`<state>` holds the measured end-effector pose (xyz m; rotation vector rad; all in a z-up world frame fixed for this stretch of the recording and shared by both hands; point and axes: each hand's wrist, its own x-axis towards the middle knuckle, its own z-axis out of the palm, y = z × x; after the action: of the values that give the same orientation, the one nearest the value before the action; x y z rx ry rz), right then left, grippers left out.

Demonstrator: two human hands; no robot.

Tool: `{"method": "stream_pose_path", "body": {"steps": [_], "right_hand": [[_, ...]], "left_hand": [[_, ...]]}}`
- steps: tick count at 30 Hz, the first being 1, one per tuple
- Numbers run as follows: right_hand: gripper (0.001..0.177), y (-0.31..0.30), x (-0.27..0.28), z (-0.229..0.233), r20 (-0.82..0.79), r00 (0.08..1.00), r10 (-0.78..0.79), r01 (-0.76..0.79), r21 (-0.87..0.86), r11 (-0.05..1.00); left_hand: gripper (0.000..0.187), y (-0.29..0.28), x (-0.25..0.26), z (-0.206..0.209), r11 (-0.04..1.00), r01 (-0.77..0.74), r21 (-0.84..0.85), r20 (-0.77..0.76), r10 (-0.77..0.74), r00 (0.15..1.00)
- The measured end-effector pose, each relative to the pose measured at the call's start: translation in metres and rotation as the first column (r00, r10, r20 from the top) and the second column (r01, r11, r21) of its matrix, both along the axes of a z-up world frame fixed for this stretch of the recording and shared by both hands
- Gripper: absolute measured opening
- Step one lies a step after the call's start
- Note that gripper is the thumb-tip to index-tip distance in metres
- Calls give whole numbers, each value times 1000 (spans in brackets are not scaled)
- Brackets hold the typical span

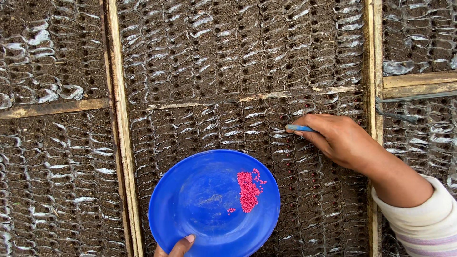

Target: The person holds a blue plate containing red seeds in their left hand and uses a blue pen in their right hand to place individual seeds into small holes in a soil-filled seed tray. The person systematically moves across the tray, filling the holes with seeds.

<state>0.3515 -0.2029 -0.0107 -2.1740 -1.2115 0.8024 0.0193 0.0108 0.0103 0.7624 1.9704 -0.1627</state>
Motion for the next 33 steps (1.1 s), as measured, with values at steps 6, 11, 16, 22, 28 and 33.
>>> {"method": "stream_pose_path", "body": {"steps": [6,11,16,22,28,33], "right_hand": [[20,9,2,8,-25,999,-44,44,-7,999],[20,17,1,6,-41,996,-82,81,-13,997],[19,16,2,-3,-56,993,-108,107,-14,994],[18,18,2,1,-74,986,-147,146,-22,989],[18,20,2,-8,-92,978,-189,187,-29,982],[18,21,0,-6,-103,971,-214,212,-28,977]], "left_hand": [[56,1,4,3,999,-18,-31,58,20,998],[58,-1,29,24,998,-31,-57,110,37,993],[59,-1,30,31,995,-52,-79,164,65,984],[61,-5,43,45,991,-69,-112,225,93,970],[63,-2,76,69,986,-81,-145,285,119,951],[65,5,70,65,981,-97,-166,338,149,929]]}}
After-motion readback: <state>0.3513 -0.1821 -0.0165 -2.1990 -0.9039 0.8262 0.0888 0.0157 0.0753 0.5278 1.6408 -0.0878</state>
